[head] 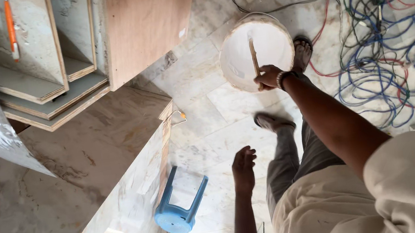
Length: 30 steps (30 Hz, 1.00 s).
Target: The person scoops white adhesive from a bucket using a wooden stick and applies it to a long, dark rectangular board. They then use a small packet to spread the adhesive evenly across the board's surface.
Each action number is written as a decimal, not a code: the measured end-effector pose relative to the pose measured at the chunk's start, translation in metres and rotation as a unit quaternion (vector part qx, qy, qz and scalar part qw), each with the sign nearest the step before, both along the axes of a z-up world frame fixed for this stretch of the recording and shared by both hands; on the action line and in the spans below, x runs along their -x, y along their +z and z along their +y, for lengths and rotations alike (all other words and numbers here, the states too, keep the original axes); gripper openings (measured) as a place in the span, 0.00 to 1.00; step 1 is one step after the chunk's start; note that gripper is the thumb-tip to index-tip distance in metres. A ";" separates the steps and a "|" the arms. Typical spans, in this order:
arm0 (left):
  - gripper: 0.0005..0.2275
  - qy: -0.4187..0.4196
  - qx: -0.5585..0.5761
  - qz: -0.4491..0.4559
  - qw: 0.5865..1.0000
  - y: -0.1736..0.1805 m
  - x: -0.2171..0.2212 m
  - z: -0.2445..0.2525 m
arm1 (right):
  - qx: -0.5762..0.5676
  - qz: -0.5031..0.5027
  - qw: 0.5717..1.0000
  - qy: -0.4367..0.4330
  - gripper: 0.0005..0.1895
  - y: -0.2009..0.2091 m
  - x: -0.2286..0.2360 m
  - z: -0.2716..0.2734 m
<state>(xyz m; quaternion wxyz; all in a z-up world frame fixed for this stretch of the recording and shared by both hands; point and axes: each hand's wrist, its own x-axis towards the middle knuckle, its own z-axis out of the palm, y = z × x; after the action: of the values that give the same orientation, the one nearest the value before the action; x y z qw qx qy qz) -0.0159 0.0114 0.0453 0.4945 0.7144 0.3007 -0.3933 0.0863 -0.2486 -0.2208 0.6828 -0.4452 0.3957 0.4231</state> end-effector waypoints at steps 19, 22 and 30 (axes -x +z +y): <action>0.14 -0.072 0.079 -0.086 0.990 -0.019 0.006 0.012 | -0.188 -0.092 0.977 -0.044 0.43 0.160 0.124 -0.078; 0.14 -0.041 0.206 -0.116 0.971 -0.042 0.018 0.027 | -0.176 -0.110 0.974 -0.089 0.44 0.198 0.170 -0.047; 0.18 -0.172 0.257 -0.059 0.949 -0.077 0.056 0.048 | -0.190 -0.137 0.948 -0.215 0.43 0.290 0.324 0.035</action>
<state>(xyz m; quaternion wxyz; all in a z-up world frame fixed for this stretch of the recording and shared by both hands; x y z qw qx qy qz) -0.0715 0.0591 -0.0313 0.6033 0.6256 0.0321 -0.4935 -0.2378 -0.2137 0.0694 0.8771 -0.2651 0.2968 0.2690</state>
